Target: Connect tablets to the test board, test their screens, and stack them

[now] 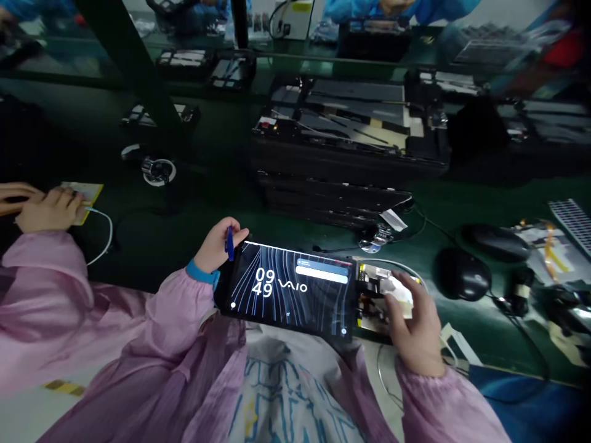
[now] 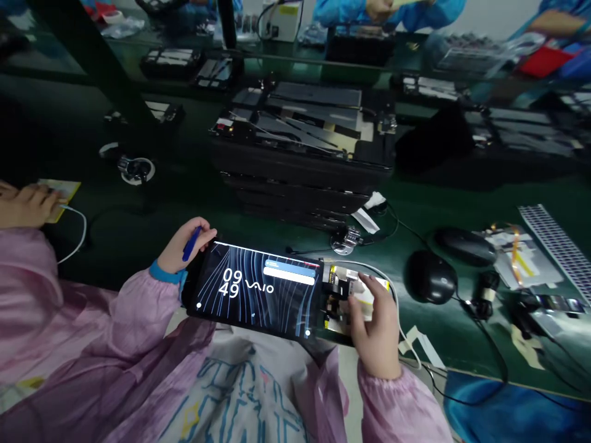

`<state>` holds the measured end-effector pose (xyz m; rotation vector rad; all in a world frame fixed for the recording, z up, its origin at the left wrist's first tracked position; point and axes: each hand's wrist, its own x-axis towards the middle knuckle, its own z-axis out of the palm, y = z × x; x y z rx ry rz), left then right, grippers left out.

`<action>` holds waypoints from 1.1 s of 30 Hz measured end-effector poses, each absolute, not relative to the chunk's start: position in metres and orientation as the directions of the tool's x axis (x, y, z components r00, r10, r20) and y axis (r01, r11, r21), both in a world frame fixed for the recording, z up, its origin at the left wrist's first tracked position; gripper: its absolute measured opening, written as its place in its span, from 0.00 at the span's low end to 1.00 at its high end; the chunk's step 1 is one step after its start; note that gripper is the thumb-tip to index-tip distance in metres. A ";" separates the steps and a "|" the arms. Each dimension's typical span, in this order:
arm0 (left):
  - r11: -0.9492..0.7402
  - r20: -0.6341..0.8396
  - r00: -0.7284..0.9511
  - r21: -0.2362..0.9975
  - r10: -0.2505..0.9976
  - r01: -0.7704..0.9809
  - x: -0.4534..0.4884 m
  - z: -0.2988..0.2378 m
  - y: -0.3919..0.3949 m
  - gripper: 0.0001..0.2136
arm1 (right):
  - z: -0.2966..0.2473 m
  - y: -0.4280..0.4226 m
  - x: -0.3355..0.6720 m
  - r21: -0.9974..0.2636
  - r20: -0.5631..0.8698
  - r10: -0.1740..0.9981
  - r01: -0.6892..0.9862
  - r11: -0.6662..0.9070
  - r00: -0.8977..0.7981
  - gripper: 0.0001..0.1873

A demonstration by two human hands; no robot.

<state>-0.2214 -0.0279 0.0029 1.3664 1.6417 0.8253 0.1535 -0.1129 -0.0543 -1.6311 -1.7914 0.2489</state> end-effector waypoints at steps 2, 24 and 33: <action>0.203 -0.187 -0.079 0.892 0.979 0.405 -0.222 -0.002 -0.029 0.13 | -0.033 -0.123 0.129 -0.563 0.409 0.908 0.759 0.328 -0.089 0.25; 0.016 0.053 -0.126 0.873 0.991 0.487 -0.221 -0.022 -0.039 0.09 | -0.021 -0.087 0.104 -0.381 0.285 0.922 0.852 0.360 -0.263 0.31; 0.085 0.010 -0.174 0.843 0.985 0.531 -0.220 -0.007 -0.029 0.13 | -0.014 0.058 0.229 -0.875 0.118 0.808 0.446 -0.190 0.577 0.28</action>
